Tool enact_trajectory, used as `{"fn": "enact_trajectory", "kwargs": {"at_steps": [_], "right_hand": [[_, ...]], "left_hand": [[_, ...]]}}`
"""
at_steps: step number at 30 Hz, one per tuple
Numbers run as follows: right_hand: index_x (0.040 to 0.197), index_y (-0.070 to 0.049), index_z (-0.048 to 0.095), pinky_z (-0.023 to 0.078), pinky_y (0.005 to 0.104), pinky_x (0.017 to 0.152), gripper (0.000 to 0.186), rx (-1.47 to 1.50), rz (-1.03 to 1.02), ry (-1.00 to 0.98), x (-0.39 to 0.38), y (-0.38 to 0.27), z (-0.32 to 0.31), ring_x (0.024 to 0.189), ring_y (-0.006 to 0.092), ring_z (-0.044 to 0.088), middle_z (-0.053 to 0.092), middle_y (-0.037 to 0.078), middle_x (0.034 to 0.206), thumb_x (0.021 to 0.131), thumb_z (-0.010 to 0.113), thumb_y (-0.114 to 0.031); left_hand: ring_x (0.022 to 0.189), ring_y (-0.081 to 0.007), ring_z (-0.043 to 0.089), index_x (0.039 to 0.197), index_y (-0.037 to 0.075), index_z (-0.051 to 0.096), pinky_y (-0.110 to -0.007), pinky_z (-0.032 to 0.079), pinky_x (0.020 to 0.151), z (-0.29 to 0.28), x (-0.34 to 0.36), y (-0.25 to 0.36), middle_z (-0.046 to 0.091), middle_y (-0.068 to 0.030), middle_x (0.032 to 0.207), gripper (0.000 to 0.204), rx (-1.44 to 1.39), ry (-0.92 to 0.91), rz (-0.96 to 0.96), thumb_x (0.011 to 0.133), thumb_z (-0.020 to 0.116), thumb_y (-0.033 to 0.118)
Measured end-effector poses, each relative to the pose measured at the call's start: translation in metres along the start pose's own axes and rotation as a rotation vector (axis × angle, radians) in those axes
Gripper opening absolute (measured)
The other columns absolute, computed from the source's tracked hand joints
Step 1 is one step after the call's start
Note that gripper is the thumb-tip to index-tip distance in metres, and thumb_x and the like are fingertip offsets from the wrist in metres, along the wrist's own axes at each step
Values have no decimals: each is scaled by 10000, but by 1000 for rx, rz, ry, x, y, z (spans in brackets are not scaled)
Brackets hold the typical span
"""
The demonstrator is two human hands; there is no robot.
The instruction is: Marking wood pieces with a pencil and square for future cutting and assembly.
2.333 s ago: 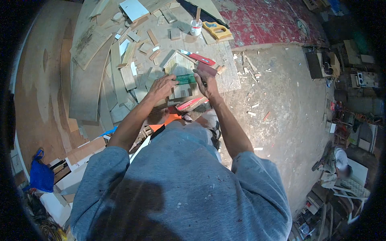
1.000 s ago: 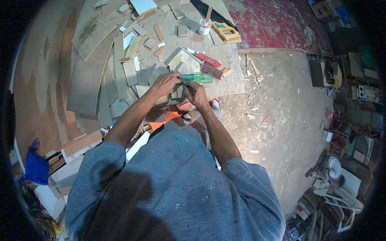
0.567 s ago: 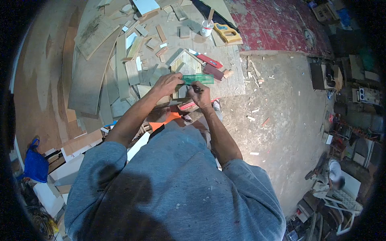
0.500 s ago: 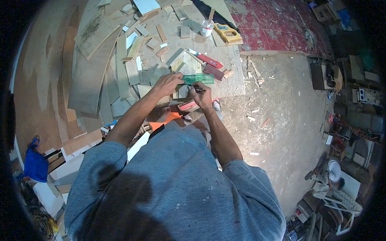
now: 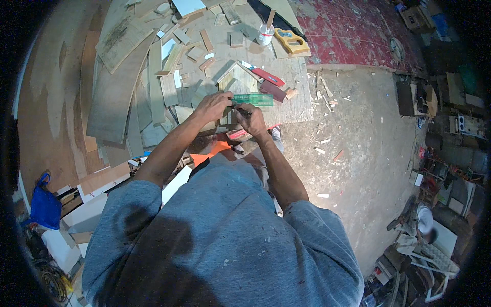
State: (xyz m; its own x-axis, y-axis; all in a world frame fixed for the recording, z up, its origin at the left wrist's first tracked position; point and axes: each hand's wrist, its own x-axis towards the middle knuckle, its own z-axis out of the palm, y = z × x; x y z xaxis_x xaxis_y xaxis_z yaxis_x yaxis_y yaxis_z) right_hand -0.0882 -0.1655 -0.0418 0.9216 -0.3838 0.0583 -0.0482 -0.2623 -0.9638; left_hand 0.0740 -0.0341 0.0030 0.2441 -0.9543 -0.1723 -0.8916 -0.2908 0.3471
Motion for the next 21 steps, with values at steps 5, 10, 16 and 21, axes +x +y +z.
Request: {"fn": "enact_trajectory", "kwargs": {"at_steps": [5, 10, 16, 21], "right_hand": [[1112, 31, 683, 533, 294, 754, 218, 56, 20, 10, -3, 9, -3, 840, 131, 643, 698, 78, 935, 921, 680, -76], [998, 19, 663, 534, 327, 698, 149, 236, 110, 299, -4, 10, -17, 774, 174, 665, 689, 86, 828, 901, 670, -93], [1031, 26, 657, 534, 288, 725, 155, 273, 224, 380, -31, 6, -16, 777, 129, 673, 700, 72, 850, 917, 663, -78], [1058, 20, 670, 540, 294, 757, 182, 182, 247, 313, -29, 9, 0, 820, 139, 683, 736, 100, 901, 917, 696, -93]], "left_hand": [[1139, -269, 619, 1083, 93, 744, -402, 552, 932, 1, 1, 2, 608, -51, 1183, 367, -19, -25, 12, 755, 649, -43], [1086, -254, 629, 1059, 153, 761, -420, 572, 878, 3, 2, 2, 613, -29, 1099, 302, -1, 27, 5, 846, 619, -7], [1076, -260, 629, 1094, 176, 763, -432, 570, 868, 3, 1, 0, 610, -41, 1051, 304, -25, 15, 11, 881, 607, 25], [1105, -271, 630, 1185, 157, 741, -412, 556, 917, -7, 3, 7, 614, -51, 1117, 456, -20, -66, -14, 825, 564, -58]]}}
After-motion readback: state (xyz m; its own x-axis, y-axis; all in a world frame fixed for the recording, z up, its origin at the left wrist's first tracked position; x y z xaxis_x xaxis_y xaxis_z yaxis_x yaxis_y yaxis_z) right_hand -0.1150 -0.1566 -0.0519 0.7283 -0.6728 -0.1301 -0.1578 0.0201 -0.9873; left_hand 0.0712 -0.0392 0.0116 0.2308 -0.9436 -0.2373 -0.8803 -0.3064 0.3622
